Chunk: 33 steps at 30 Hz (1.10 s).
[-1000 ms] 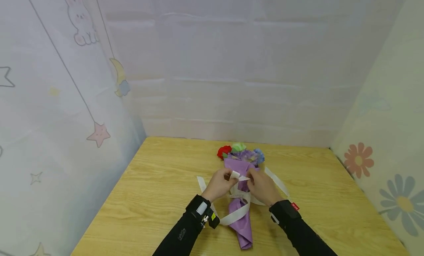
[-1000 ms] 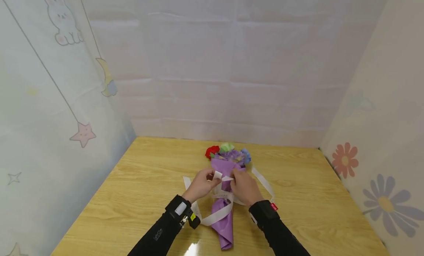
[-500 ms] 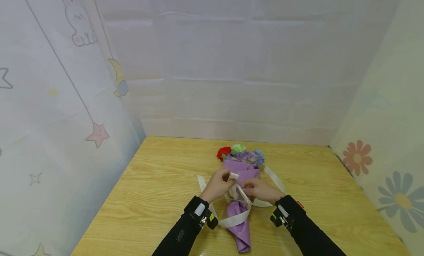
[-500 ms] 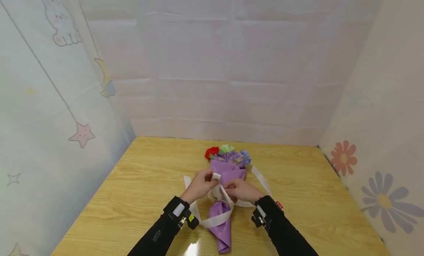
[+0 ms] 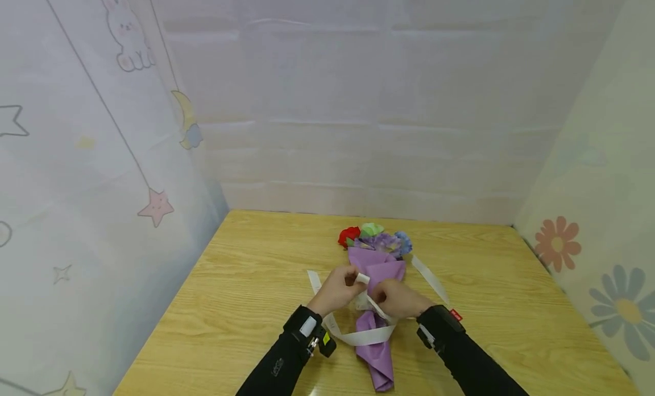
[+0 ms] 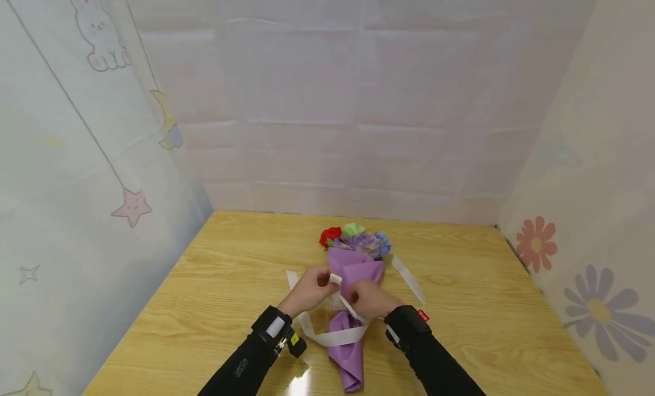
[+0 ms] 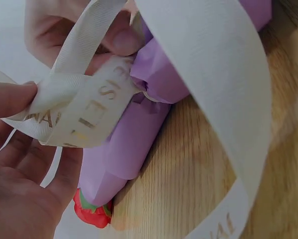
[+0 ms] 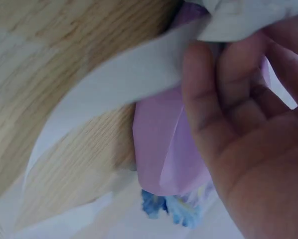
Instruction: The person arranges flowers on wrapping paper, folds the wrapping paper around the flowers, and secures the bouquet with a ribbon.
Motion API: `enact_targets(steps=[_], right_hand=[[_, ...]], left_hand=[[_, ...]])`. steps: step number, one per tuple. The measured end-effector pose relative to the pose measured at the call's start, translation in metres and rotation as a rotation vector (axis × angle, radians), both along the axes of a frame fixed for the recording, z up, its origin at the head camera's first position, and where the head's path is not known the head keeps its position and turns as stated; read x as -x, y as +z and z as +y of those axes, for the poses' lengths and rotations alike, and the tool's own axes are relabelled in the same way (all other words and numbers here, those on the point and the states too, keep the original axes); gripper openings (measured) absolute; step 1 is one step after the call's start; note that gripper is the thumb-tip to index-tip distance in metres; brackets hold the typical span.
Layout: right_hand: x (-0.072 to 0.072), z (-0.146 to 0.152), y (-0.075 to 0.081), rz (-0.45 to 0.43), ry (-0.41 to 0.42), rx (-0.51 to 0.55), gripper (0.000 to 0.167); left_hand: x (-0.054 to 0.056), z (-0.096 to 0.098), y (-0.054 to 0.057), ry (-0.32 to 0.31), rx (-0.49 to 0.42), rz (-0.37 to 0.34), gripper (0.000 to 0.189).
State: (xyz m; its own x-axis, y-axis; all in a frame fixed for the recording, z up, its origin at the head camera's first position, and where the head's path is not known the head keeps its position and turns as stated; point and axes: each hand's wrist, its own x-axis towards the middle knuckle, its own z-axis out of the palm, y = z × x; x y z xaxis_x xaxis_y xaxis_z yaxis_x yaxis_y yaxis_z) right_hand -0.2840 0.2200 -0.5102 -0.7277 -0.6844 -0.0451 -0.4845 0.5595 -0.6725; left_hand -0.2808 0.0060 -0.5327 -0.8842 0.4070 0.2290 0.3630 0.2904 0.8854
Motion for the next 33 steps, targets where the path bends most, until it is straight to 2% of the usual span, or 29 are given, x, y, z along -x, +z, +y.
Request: enact_targets(steps=[4, 7, 10, 14, 17, 19, 21, 25, 27, 29, 33], right_hand=[[0.004, 0.011, 0.012, -0.107, -0.104, 0.119, 0.005], [0.008, 0.017, 0.021, -0.209, -0.190, 0.227, 0.012], [0.011, 0.022, 0.022, -0.287, -0.287, 0.320, 0.022], [0.015, 0.029, 0.019, -0.319, -0.340, 0.380, 0.029], [0.015, 0.033, 0.017, -0.315, -0.345, 0.401, 0.031], [0.015, 0.036, 0.017, -0.300, -0.364, 0.411, 0.030], [0.015, 0.038, 0.017, -0.241, -0.376, 0.396, 0.029], [0.018, 0.042, 0.016, 0.028, -0.341, 0.219, 0.019], [0.019, 0.043, 0.017, 0.112, -0.321, 0.145, 0.015], [0.019, 0.044, 0.019, 0.127, -0.300, 0.101, 0.013], [0.016, 0.045, 0.026, 0.077, -0.290, 0.058, 0.015]], left_hand=[[-0.001, -0.001, 0.001, -0.030, 0.021, -0.014, 0.004], [-0.002, -0.003, 0.001, -0.039, 0.018, -0.033, 0.005], [-0.002, -0.004, 0.000, -0.035, 0.014, -0.038, 0.007], [-0.002, -0.006, 0.001, -0.024, 0.039, -0.049, 0.006], [-0.002, -0.008, 0.002, -0.010, 0.061, -0.050, 0.004], [-0.002, -0.010, 0.002, 0.003, 0.073, -0.041, 0.004], [-0.002, -0.011, 0.003, 0.013, 0.080, -0.030, 0.006], [-0.001, -0.014, 0.003, 0.021, 0.077, -0.011, 0.012], [-0.001, -0.015, 0.003, 0.029, 0.074, -0.003, 0.011], [-0.001, -0.016, 0.003, 0.034, 0.064, 0.005, 0.009], [-0.001, -0.016, 0.005, 0.039, 0.061, 0.017, 0.005]])
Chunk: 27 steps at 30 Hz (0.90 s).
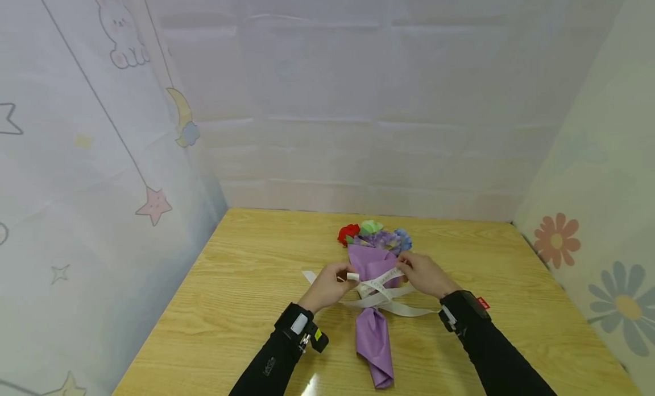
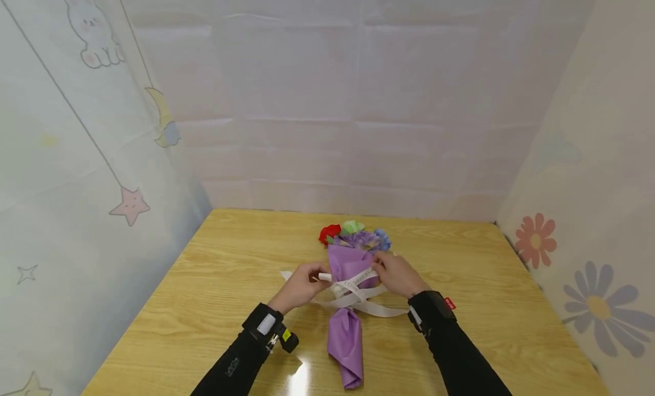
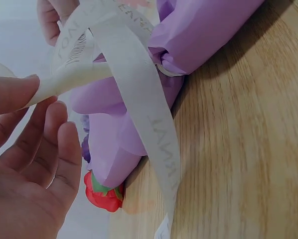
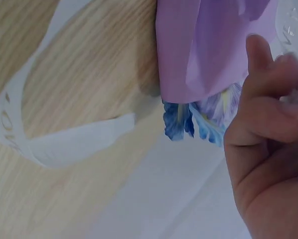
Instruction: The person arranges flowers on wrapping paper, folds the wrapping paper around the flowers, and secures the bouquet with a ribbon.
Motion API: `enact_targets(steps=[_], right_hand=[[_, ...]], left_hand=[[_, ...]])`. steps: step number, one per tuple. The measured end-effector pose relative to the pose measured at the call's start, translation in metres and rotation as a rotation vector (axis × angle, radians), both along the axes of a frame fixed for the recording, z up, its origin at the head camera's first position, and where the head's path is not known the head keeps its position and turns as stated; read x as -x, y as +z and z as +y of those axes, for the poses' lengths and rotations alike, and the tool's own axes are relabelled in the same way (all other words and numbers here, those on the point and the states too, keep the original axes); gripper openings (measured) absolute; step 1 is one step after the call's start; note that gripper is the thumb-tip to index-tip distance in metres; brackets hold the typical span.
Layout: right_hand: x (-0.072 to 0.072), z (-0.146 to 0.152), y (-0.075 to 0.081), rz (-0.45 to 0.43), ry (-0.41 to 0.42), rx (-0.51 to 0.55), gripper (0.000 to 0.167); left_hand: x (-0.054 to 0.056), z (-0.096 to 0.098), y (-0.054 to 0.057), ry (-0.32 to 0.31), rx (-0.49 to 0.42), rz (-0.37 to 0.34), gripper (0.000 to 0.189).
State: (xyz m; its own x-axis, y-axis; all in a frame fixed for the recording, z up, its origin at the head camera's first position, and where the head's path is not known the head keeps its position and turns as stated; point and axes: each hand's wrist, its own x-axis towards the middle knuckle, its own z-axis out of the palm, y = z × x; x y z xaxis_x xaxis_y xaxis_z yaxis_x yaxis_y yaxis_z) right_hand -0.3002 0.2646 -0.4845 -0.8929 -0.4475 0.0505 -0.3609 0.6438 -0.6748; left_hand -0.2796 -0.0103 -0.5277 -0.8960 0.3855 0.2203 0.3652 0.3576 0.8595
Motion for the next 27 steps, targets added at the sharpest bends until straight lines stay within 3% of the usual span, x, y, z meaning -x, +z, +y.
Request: enact_targets(steps=[5, 10, 13, 17, 21, 25, 27], right_hand=[[0.002, 0.005, 0.006, -0.060, 0.049, 0.038, 0.021], [0.009, 0.015, 0.003, -0.309, 0.044, 0.392, 0.034], [0.013, 0.021, -0.002, -0.437, 0.106, 0.594, 0.036], [0.014, 0.027, -0.009, -0.486, 0.200, 0.660, 0.037], [0.014, 0.024, -0.016, -0.360, 0.138, 0.517, 0.036], [0.011, 0.013, -0.017, -0.084, 0.030, 0.243, 0.021], [0.009, 0.010, -0.013, 0.014, 0.006, 0.147, 0.019]], left_hand=[[-0.001, -0.001, 0.002, 0.018, 0.006, 0.005, 0.012], [-0.002, 0.000, 0.007, 0.006, -0.040, -0.033, 0.016], [-0.003, 0.001, 0.009, -0.004, -0.060, -0.053, 0.018], [-0.004, 0.000, 0.008, -0.007, -0.076, -0.066, 0.017], [-0.004, -0.002, 0.007, -0.014, -0.092, -0.063, 0.015], [-0.005, -0.004, 0.007, -0.025, -0.113, -0.061, 0.015], [-0.005, -0.005, 0.007, -0.027, -0.116, -0.067, 0.015]])
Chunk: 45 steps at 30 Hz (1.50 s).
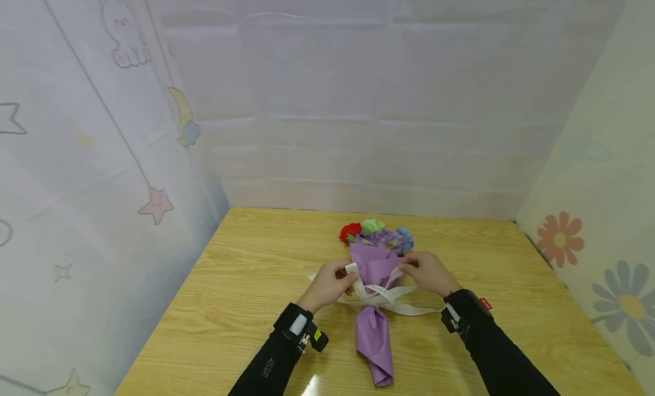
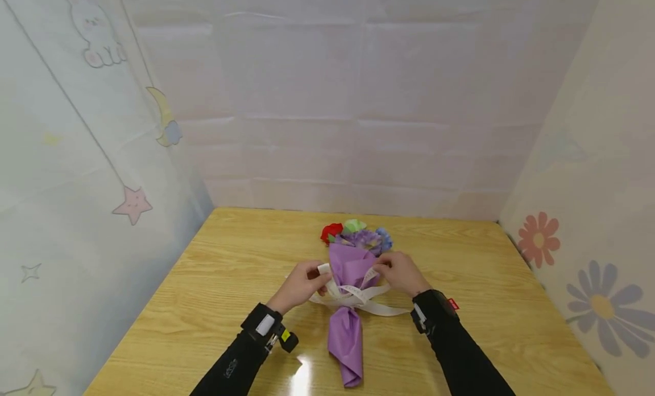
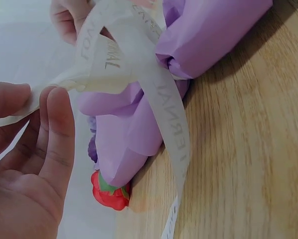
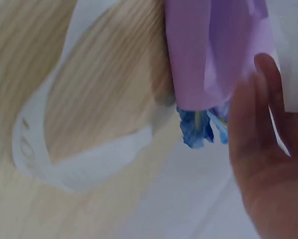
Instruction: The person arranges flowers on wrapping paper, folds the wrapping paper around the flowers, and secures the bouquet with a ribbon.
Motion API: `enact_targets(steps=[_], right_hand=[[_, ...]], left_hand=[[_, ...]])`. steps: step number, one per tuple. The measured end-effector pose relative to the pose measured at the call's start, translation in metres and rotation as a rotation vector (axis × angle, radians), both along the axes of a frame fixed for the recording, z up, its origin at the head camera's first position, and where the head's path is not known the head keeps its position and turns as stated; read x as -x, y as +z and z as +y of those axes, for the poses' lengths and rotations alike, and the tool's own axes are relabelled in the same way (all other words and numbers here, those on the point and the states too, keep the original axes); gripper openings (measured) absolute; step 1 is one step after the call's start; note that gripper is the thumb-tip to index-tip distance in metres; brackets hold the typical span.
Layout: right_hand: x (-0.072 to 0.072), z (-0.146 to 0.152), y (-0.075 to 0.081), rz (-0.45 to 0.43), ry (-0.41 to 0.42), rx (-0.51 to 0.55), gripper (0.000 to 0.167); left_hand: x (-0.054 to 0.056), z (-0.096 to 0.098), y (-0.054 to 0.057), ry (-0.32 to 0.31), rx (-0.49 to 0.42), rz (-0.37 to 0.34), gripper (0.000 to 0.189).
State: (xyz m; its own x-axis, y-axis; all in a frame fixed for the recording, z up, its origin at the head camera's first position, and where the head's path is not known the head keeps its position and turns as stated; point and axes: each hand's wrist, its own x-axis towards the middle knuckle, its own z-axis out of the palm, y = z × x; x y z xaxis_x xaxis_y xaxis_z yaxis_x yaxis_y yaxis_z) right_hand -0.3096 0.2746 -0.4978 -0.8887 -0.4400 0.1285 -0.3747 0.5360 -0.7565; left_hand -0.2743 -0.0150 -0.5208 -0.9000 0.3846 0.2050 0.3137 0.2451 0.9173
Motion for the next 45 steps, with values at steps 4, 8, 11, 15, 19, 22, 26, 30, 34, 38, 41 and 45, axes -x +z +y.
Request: enact_targets(steps=[4, 8, 11, 15, 19, 22, 26, 30, 34, 38, 41, 45], right_hand=[[-0.001, 0.001, 0.009, -0.032, -0.002, -0.037, 0.021], [0.001, 0.008, 0.007, -0.267, 0.031, 0.183, 0.030], [0.002, 0.013, 0.000, -0.415, 0.076, 0.435, 0.033], [0.001, 0.019, -0.007, -0.512, 0.175, 0.656, 0.032], [0.000, 0.013, -0.010, -0.435, 0.119, 0.562, 0.029], [0.001, 0.002, -0.012, -0.326, 0.006, 0.416, 0.028], [0.007, -0.007, -0.015, -0.209, -0.162, 0.336, 0.026], [0.012, -0.008, -0.016, -0.154, -0.281, 0.299, 0.021], [0.010, -0.008, -0.013, -0.172, -0.242, 0.280, 0.023], [0.005, -0.013, -0.004, -0.160, -0.209, 0.233, 0.029], [0.001, -0.016, 0.003, -0.125, -0.211, 0.194, 0.039], [0.001, -0.019, 0.012, -0.114, -0.212, 0.201, 0.044]], left_hand=[[-0.007, 0.000, 0.009, 0.013, -0.017, -0.029, 0.015], [-0.015, 0.002, 0.021, 0.021, -0.036, -0.047, 0.015], [-0.010, 0.001, 0.013, 0.016, -0.028, -0.042, 0.015], [-0.002, 0.000, -0.001, 0.014, -0.016, -0.034, 0.016], [-0.005, 0.000, 0.000, -0.017, -0.018, -0.037, 0.015], [-0.013, 0.001, 0.003, -0.107, -0.018, -0.044, 0.016], [-0.026, 0.002, 0.003, -0.249, 0.032, -0.048, 0.016], [-0.034, 0.002, -0.002, -0.272, 0.071, -0.079, 0.011], [-0.036, 0.002, -0.004, -0.225, 0.091, -0.059, 0.010], [-0.037, 0.006, -0.001, -0.185, 0.094, 0.001, 0.012], [-0.040, 0.010, 0.001, -0.172, 0.086, 0.023, 0.010], [-0.045, 0.017, 0.001, -0.204, 0.089, 0.020, 0.008]])
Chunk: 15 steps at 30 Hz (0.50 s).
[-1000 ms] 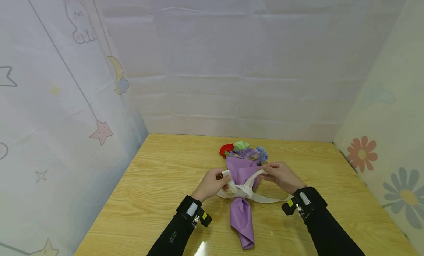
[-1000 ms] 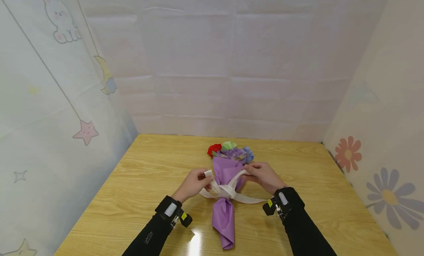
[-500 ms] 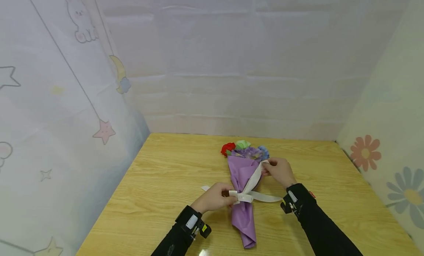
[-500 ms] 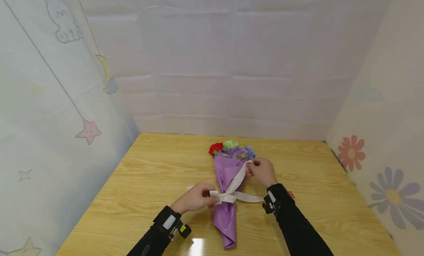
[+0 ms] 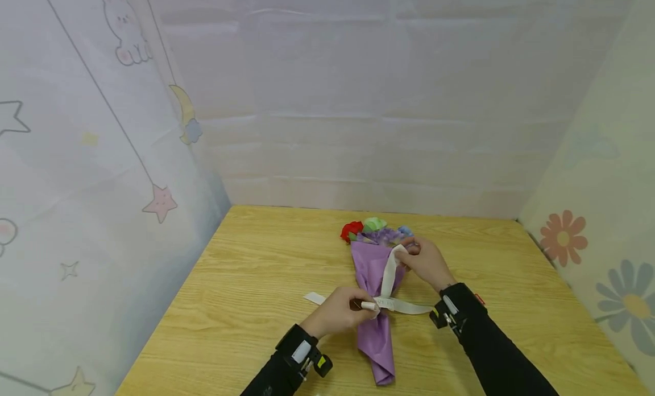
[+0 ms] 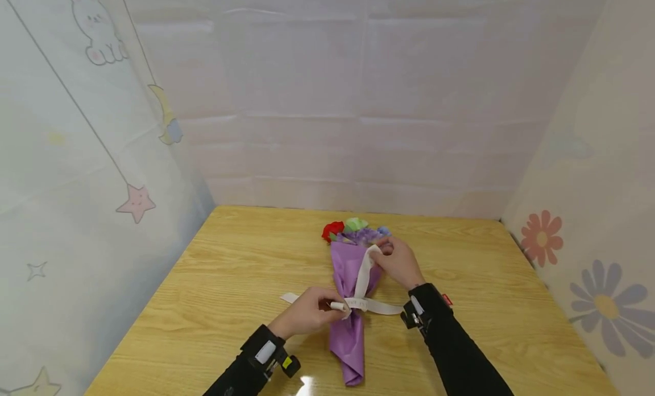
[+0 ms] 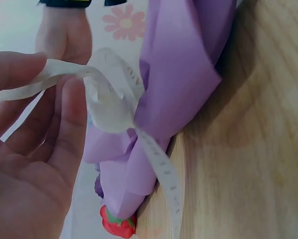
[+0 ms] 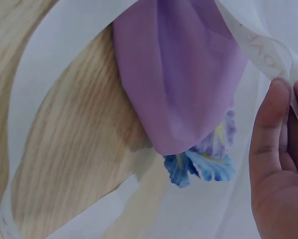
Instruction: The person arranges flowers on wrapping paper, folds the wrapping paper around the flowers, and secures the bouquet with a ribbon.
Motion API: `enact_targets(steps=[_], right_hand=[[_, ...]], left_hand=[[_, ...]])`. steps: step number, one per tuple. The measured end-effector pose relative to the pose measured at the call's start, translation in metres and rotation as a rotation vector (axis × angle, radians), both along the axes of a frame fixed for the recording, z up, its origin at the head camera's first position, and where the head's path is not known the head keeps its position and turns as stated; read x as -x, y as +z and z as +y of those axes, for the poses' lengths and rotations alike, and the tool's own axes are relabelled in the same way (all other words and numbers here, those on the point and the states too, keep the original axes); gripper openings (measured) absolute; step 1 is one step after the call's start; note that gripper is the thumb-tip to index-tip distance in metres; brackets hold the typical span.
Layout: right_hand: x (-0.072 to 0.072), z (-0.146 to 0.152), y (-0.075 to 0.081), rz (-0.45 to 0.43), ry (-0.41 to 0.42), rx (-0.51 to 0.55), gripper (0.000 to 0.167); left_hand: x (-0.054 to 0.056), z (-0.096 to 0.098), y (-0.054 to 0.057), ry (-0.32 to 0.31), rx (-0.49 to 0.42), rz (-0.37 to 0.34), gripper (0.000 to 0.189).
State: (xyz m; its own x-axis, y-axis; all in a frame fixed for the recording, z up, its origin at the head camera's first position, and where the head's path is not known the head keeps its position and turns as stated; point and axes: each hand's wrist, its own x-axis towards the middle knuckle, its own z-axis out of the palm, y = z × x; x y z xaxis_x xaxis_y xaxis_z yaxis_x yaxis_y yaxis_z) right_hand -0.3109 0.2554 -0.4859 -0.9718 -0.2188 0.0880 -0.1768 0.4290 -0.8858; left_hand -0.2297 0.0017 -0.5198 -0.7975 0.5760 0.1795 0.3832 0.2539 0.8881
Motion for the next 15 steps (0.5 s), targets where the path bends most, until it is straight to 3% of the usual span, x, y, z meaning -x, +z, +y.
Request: enact_targets(steps=[8, 15], right_hand=[[0.020, 0.006, -0.007, -0.036, -0.121, 0.152, 0.030], [0.025, 0.004, -0.016, -0.066, -0.101, 0.223, 0.029]], left_hand=[[-0.007, 0.004, -0.011, -0.053, 0.131, 0.007, 0.006], [-0.007, 0.001, -0.013, -0.021, 0.091, -0.034, 0.005]])
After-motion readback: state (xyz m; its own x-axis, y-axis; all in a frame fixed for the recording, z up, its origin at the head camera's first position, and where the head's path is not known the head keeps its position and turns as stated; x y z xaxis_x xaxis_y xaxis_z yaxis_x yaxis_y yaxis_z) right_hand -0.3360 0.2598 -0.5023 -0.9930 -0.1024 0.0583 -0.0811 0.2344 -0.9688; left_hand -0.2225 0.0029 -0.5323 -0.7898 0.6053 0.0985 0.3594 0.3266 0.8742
